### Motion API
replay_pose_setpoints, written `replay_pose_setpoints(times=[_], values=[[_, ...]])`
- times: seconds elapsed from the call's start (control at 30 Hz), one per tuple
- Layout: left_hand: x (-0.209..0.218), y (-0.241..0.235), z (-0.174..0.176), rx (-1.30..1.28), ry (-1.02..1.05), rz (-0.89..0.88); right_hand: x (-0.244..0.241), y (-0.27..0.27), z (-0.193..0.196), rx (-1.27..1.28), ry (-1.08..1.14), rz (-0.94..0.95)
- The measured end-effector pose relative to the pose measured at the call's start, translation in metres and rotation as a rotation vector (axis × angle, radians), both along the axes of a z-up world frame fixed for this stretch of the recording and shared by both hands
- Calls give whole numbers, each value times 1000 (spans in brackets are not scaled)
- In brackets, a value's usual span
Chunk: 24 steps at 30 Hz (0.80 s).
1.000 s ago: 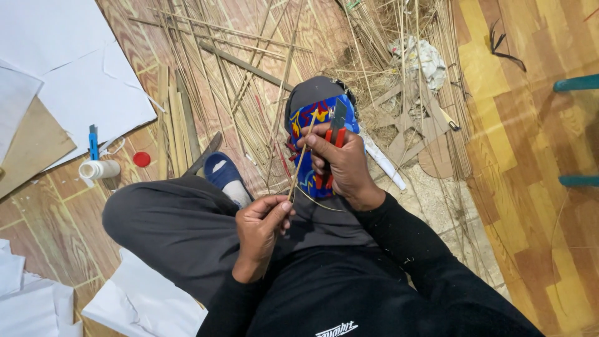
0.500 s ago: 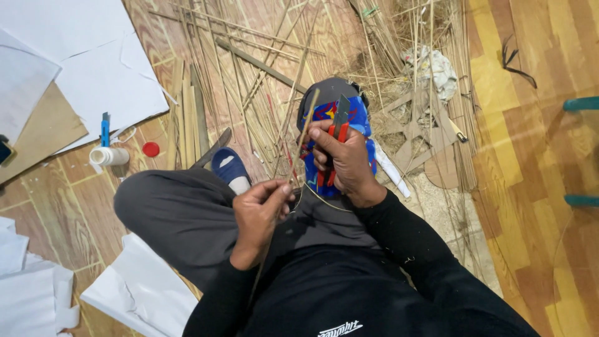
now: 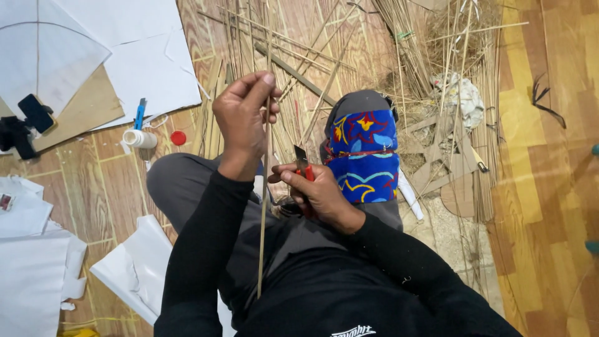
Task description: The person sits cross-legged on the floor and uses pliers to strip and shape thin bamboo sticks. They repeatedly bend and trim the sticks while handling them with both hands.
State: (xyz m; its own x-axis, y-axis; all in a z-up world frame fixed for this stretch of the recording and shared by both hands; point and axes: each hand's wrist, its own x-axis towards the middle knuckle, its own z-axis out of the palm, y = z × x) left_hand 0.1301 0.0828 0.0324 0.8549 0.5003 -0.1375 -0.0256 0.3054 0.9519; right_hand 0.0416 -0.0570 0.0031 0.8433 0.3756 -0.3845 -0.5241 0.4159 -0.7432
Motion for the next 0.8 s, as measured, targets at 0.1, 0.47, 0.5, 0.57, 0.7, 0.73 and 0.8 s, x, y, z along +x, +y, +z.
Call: replay_pose_setpoints(times=[0.1,0.47,0.5,0.57,0.7,0.73,0.8], values=[[10,10,18,33,-50,-12,6,-4,-22,-5,-2,268],[26,57,45,54,-13,95,8,-6,-27,-73,27,321],[21,60,47,135,-11,21,11,-11,-27,-110,-5,296],[19,72,31,422,-133,22,17,-17,-19,-157,-23,307],[18,93,19,1624,-496,188,25,-25,-15,-250,-122,311],[18,94,31,1626,-496,195,27,-25,-12,-250,-127,315],[18,96,55,2138,-740,81,30,-26,-9,-213,-33,312]])
